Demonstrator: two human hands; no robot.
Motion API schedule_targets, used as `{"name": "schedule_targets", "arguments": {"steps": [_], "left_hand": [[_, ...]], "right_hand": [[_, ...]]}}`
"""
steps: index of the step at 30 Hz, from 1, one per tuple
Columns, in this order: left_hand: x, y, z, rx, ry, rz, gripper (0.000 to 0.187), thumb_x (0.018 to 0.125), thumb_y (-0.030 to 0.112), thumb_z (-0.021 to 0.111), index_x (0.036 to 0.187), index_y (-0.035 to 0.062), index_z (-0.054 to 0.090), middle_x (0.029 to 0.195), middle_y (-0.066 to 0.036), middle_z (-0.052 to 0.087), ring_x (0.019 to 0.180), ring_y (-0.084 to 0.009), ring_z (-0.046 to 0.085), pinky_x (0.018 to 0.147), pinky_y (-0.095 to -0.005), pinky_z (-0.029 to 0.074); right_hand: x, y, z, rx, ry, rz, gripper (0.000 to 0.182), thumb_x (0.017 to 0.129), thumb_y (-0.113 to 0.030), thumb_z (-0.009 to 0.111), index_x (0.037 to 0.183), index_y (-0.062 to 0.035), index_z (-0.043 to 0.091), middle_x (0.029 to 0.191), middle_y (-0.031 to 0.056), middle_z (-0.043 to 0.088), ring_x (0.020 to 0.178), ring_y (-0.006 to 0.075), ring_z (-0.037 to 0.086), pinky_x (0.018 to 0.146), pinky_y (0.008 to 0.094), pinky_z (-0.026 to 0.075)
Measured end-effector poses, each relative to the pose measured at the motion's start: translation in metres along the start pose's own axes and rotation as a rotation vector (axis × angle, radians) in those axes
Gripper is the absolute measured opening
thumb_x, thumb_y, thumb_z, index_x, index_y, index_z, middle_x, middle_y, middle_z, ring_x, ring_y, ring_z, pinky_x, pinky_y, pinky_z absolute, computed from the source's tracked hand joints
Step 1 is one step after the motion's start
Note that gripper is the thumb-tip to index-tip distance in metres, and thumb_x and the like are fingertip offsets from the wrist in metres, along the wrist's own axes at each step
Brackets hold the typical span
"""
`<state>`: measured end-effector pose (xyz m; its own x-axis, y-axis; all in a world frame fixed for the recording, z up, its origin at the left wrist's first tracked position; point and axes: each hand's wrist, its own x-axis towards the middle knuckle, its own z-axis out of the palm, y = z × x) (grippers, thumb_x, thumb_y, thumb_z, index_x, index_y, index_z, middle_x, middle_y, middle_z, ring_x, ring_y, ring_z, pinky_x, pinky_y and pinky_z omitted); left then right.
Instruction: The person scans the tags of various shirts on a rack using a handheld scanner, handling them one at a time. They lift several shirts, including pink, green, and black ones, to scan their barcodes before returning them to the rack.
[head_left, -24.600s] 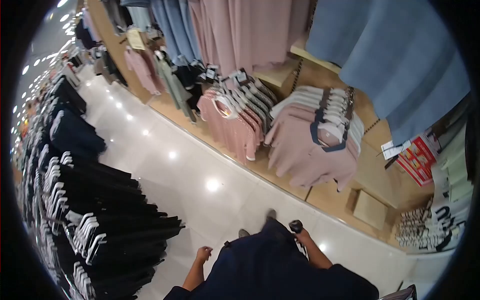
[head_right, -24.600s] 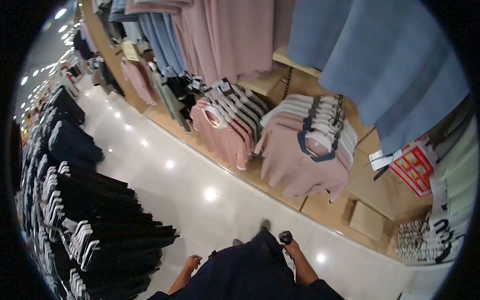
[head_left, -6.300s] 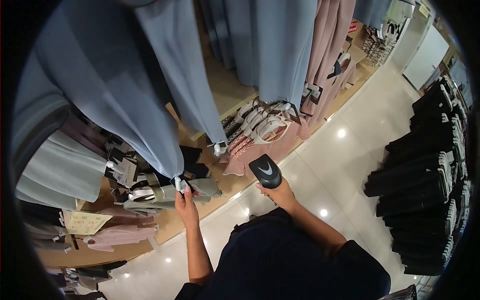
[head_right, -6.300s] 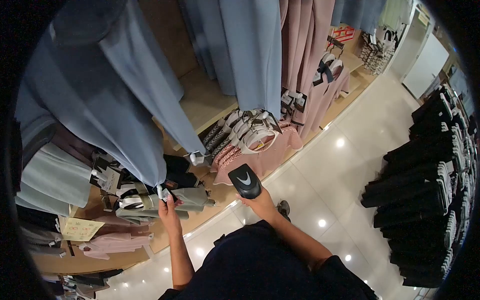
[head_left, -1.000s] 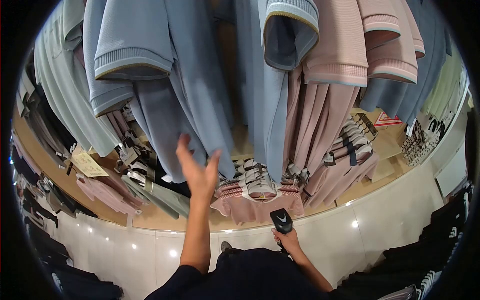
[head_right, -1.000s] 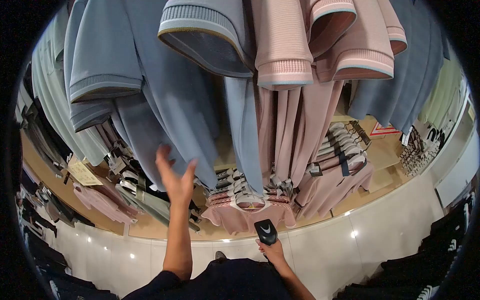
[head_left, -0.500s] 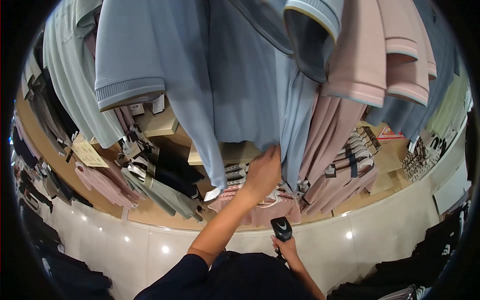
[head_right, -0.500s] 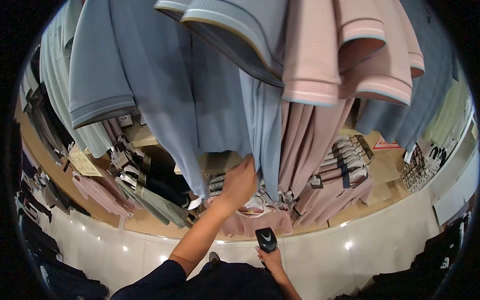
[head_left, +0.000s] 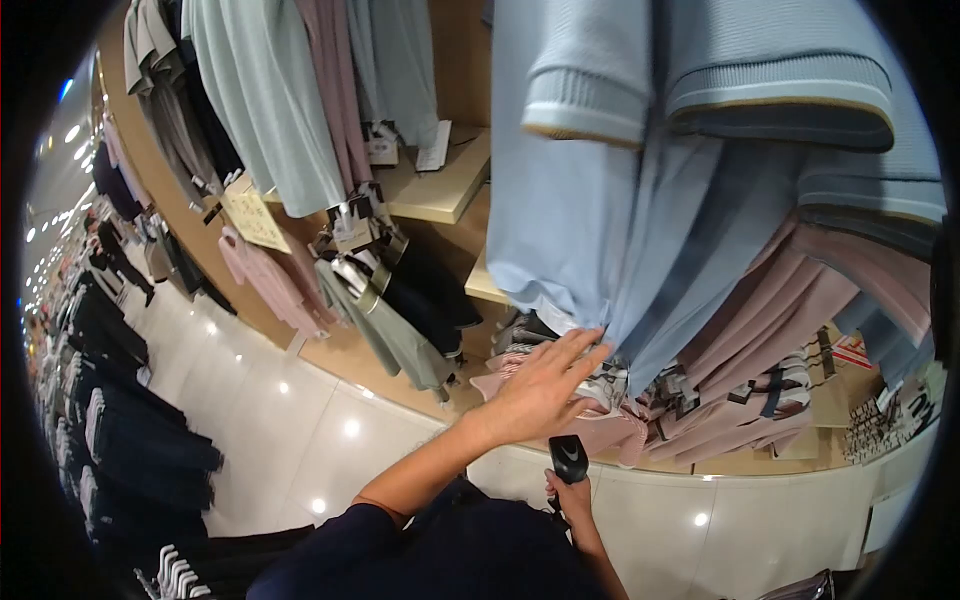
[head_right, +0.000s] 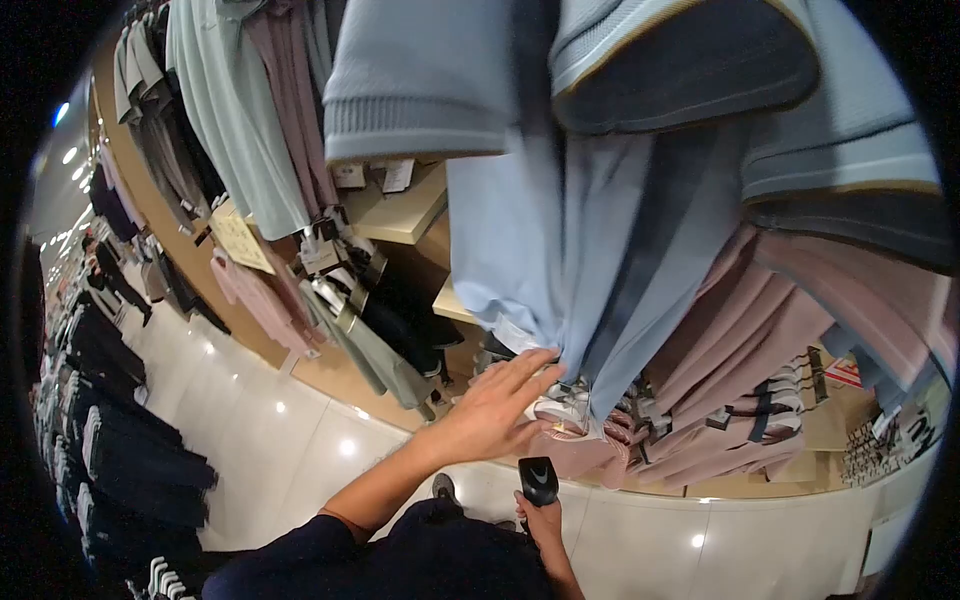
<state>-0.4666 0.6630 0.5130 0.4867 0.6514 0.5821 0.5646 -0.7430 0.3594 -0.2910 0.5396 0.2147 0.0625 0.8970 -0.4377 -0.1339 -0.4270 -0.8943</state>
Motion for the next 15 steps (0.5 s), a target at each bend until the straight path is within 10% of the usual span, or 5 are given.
{"name": "schedule_targets", "arguments": {"steps": [8, 15], "left_hand": [[-0.136, -0.07, 0.004, -0.568, -0.028, -0.638, 0.018, 0.095, 0.019, 0.067, 0.094, 0.0011, 0.07, 0.072, -0.005, 0.065, 0.062, -0.0108, 0.062, 0.056, -0.0269, 0.048], [-0.214, -0.151, -0.042, -0.902, 0.34, -0.977, 0.014, 0.098, 0.014, 0.062, 0.089, 0.003, 0.063, 0.07, 0.0, 0.058, 0.06, -0.0087, 0.054, 0.056, -0.0245, 0.044]], "right_hand": [[0.005, -0.008, 0.034, 0.002, 0.007, -0.01, 0.019, 0.084, -0.014, 0.078, 0.088, -0.0002, 0.065, 0.069, 0.0045, 0.063, 0.059, 0.0119, 0.06, 0.055, 0.0255, 0.05], [0.008, 0.007, 0.058, 0.089, 0.182, -0.027, 0.018, 0.085, -0.013, 0.076, 0.089, -0.0004, 0.064, 0.07, 0.0049, 0.062, 0.058, 0.0134, 0.06, 0.053, 0.0272, 0.051]]}}
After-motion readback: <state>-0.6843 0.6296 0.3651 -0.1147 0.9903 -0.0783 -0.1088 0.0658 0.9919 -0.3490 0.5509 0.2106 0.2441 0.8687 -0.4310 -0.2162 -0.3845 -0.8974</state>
